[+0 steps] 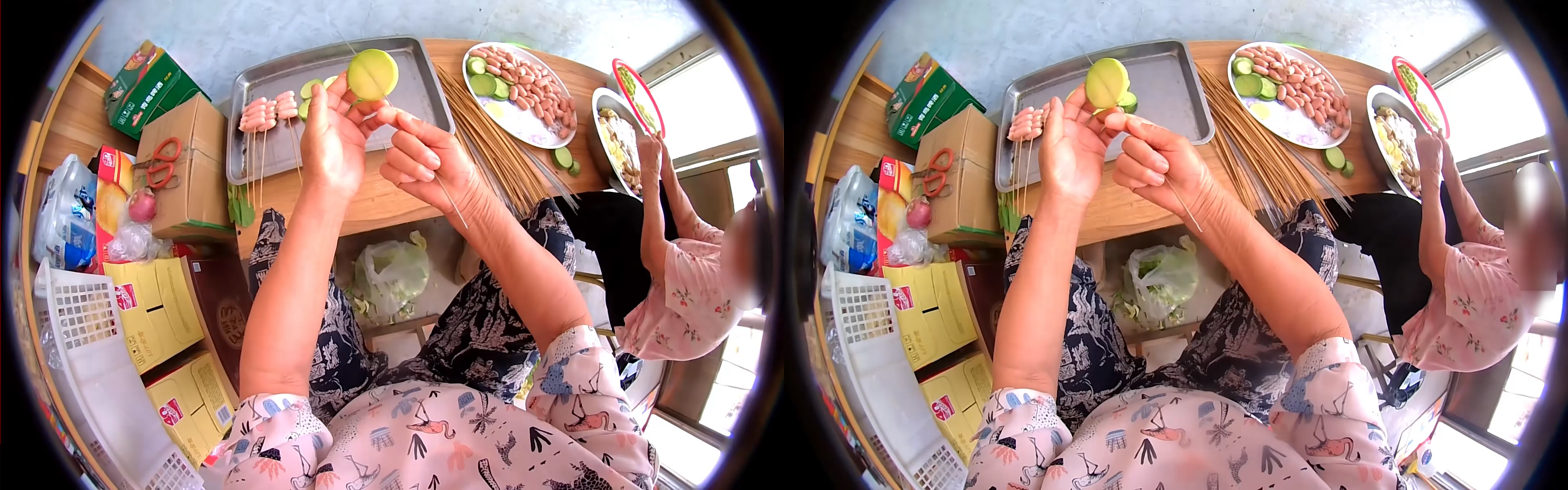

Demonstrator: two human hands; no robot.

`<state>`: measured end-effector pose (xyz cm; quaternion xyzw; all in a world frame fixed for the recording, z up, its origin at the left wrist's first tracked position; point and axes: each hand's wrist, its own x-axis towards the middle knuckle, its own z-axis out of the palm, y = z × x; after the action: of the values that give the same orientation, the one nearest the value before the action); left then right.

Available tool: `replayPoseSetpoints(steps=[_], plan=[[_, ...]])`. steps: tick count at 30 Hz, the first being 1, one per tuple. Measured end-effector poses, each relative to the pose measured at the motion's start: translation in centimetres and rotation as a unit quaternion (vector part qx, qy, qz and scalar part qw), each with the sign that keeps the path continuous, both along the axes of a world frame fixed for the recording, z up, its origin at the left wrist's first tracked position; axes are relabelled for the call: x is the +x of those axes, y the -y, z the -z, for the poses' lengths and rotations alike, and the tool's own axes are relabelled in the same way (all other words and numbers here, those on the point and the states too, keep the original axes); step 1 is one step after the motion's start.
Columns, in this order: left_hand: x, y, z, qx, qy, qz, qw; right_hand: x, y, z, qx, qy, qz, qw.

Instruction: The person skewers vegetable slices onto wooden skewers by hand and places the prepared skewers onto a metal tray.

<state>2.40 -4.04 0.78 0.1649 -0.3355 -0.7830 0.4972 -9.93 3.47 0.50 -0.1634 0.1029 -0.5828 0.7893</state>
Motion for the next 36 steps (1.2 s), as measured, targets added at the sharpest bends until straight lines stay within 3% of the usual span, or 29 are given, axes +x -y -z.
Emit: replayPoseSetpoints(steps=[4, 6, 8, 11, 13, 16, 17, 19, 21, 23, 26, 28, 36], plan=[[-0.3, -0.4, -0.6, 0.036, 0.058, -0.011, 0.998, 0.4, 0.0, -0.7, 0.006, -0.127, 0.043, 0.991], [-0.5, -0.4, -0.6, 0.061, 0.066, 0.001, 0.996, 0.9, 0.0, -0.5, 0.017, -0.404, 0.127, 0.906], [-0.3, 0.6, 0.5, 0.055, 0.044, 0.052, 0.996, 1.5, -0.2, -0.6, 0.019, -0.423, 0.141, 0.895], [-0.4, 0.7, 0.6, 0.066, 0.036, 0.043, 0.996, 2.2, 0.4, 1.0, 0.023, -0.463, 0.166, 0.87], [0.0, 1.5, 1.6, 0.072, 0.019, 0.052, 0.996, 2.1, 0.8, 2.2, -0.077, -0.552, 0.218, 0.801], [1.2, 2.7, 2.2, 0.054, -0.017, 0.074, 0.996, 0.6, -0.4, -0.1, -0.06, -0.642, 0.162, 0.747], [1.5, 3.3, 2.5, 0.048, -0.026, 0.065, 0.996, -0.5, -0.4, 0.1, -0.053, -0.646, 0.169, 0.743], [2.4, 4.1, 2.7, 0.059, -0.08, 0.106, 0.989, -3.2, 0.5, 1.1, -0.097, -0.712, 0.181, 0.672], [2.1, 3.6, 1.9, 0.074, -0.058, 0.078, 0.992, -7.7, 1.6, 3.0, -0.061, -0.734, 0.2, 0.646], [2.1, 3.5, 1.8, 0.059, -0.045, 0.095, 0.993, -13.5, 3.1, 6.2, -0.009, -0.718, 0.211, 0.663], [1.4, 2.9, 1.1, 0.075, -0.011, 0.087, 0.993, -21.3, 3.5, 10.4, 0.084, -0.85, 0.261, 0.45], [0.7, 2.1, 0.3, 0.079, 0.029, 0.074, 0.994, -24.5, 3.1, 12.1, 0.122, -0.885, 0.268, 0.36], [-0.4, 1.1, 0.1, 0.083, 0.064, 0.103, 0.989, -26.9, 4.6, 14.7, 0.216, -0.893, 0.191, 0.345]])
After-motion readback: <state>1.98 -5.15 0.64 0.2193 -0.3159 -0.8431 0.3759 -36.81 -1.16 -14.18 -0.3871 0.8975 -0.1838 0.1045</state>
